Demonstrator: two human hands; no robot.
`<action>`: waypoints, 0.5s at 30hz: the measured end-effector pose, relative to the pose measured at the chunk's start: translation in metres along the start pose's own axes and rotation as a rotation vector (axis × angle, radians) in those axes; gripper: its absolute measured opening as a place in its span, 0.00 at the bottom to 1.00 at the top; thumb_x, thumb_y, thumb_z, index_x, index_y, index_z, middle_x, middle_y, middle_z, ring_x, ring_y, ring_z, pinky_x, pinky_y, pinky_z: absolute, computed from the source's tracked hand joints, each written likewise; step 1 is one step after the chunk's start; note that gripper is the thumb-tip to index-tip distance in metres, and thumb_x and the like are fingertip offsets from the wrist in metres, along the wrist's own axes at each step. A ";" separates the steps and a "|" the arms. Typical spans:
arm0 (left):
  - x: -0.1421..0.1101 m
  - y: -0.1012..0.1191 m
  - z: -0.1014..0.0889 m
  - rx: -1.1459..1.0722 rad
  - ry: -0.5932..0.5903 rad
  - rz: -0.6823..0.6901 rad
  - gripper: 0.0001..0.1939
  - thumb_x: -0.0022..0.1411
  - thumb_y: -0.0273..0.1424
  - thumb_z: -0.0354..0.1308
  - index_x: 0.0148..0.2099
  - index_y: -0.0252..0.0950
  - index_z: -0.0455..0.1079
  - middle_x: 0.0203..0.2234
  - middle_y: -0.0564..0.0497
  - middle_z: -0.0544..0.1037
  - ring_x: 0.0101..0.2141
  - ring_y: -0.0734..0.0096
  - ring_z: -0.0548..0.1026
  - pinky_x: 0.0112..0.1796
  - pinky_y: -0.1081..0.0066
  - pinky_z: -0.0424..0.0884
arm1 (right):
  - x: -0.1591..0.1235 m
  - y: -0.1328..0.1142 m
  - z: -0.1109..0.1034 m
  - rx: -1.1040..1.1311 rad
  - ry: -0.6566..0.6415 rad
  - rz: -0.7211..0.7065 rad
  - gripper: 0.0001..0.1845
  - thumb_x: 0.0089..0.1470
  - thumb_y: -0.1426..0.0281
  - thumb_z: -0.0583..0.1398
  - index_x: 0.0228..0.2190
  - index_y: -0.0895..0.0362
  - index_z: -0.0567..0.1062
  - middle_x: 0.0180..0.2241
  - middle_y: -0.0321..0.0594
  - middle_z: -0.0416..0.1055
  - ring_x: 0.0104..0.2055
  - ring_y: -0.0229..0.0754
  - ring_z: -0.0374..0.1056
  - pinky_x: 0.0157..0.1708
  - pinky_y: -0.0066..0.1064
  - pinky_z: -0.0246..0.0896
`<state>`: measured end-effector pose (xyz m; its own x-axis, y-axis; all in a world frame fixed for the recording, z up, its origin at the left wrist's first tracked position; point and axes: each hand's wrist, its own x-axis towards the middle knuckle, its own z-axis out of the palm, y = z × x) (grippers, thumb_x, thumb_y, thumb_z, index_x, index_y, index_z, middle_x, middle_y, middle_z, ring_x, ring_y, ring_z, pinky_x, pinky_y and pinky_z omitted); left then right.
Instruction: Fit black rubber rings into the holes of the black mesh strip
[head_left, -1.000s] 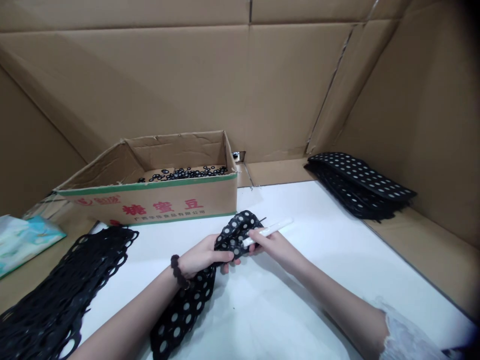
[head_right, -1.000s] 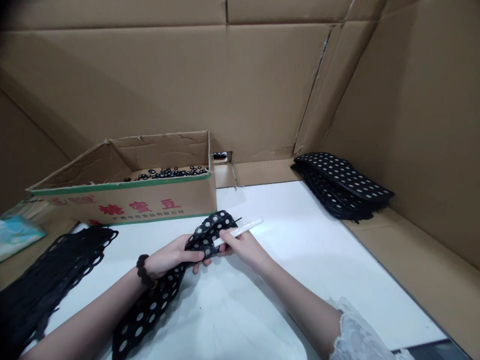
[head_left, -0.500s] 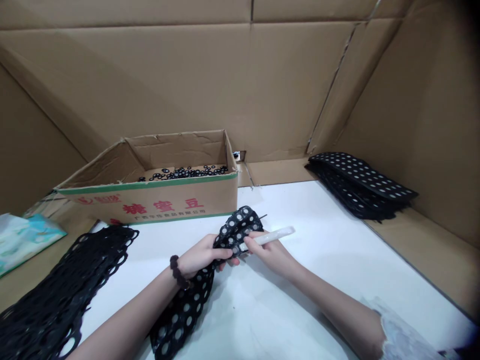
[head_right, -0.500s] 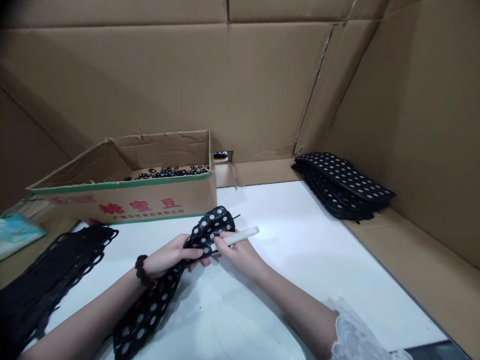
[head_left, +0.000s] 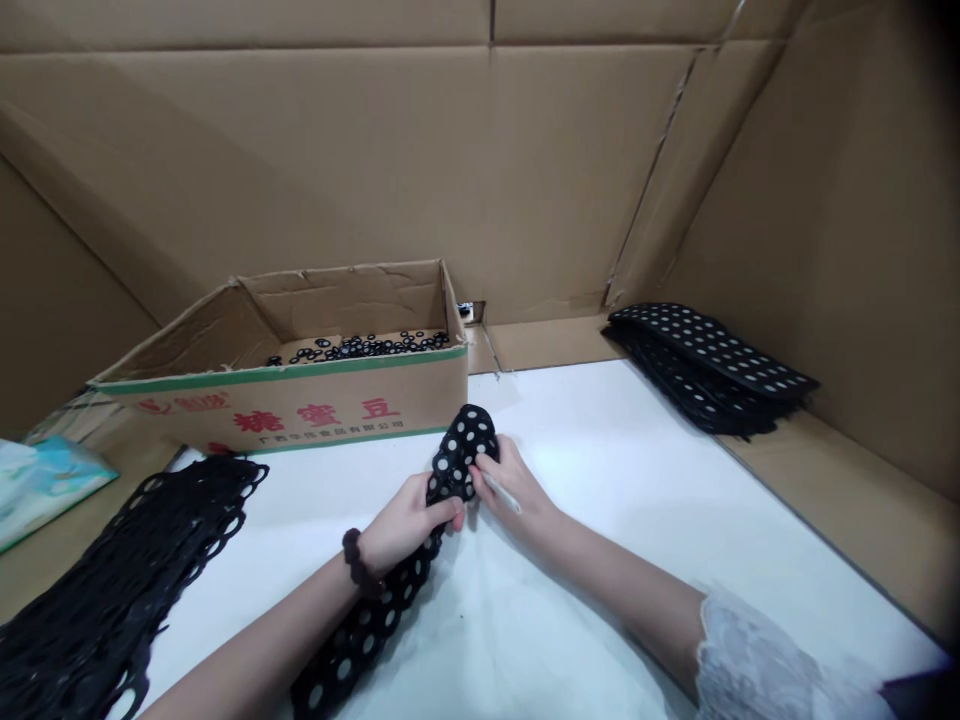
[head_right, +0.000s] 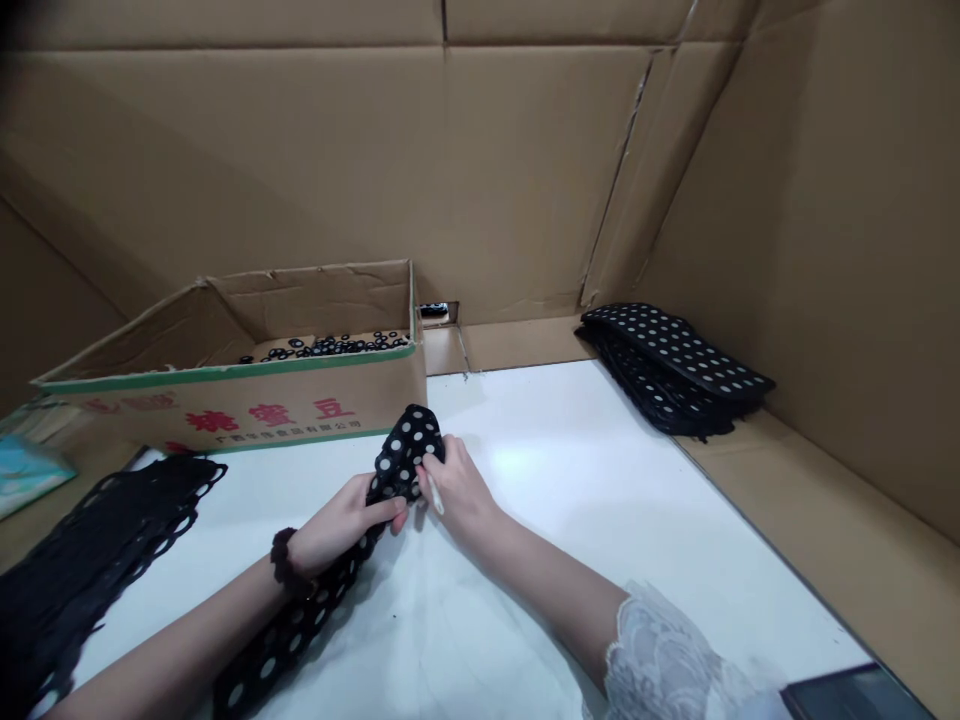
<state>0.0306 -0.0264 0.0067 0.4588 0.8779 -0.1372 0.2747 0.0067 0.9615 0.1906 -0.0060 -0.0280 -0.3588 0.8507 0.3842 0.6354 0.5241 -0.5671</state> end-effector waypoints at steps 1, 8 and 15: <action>0.001 0.000 -0.002 -0.011 -0.007 -0.007 0.10 0.52 0.28 0.50 0.21 0.31 0.64 0.18 0.54 0.65 0.22 0.77 0.61 0.26 0.76 0.57 | 0.002 0.001 -0.001 -0.005 0.023 -0.014 0.12 0.54 0.71 0.47 0.23 0.58 0.65 0.33 0.44 0.55 0.39 0.45 0.54 0.39 0.39 0.57; 0.008 0.000 -0.030 0.038 -0.213 -0.138 0.12 0.53 0.34 0.50 0.26 0.30 0.68 0.20 0.51 0.70 0.19 0.77 0.63 0.23 0.76 0.58 | -0.002 -0.003 -0.013 0.222 -0.006 0.132 0.16 0.53 0.68 0.48 0.16 0.58 0.58 0.26 0.38 0.57 0.31 0.38 0.57 0.32 0.30 0.54; 0.006 -0.001 -0.056 0.617 -0.060 -0.096 0.19 0.50 0.45 0.51 0.35 0.34 0.68 0.32 0.47 0.75 0.33 0.60 0.71 0.32 0.71 0.63 | -0.009 -0.005 -0.012 0.457 -0.177 0.294 0.18 0.53 0.66 0.47 0.15 0.58 0.60 0.18 0.34 0.56 0.24 0.35 0.55 0.24 0.26 0.48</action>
<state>-0.0139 0.0053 0.0186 0.4496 0.8586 -0.2461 0.7458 -0.2093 0.6324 0.1988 -0.0169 -0.0202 -0.3456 0.9367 0.0569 0.3798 0.1950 -0.9043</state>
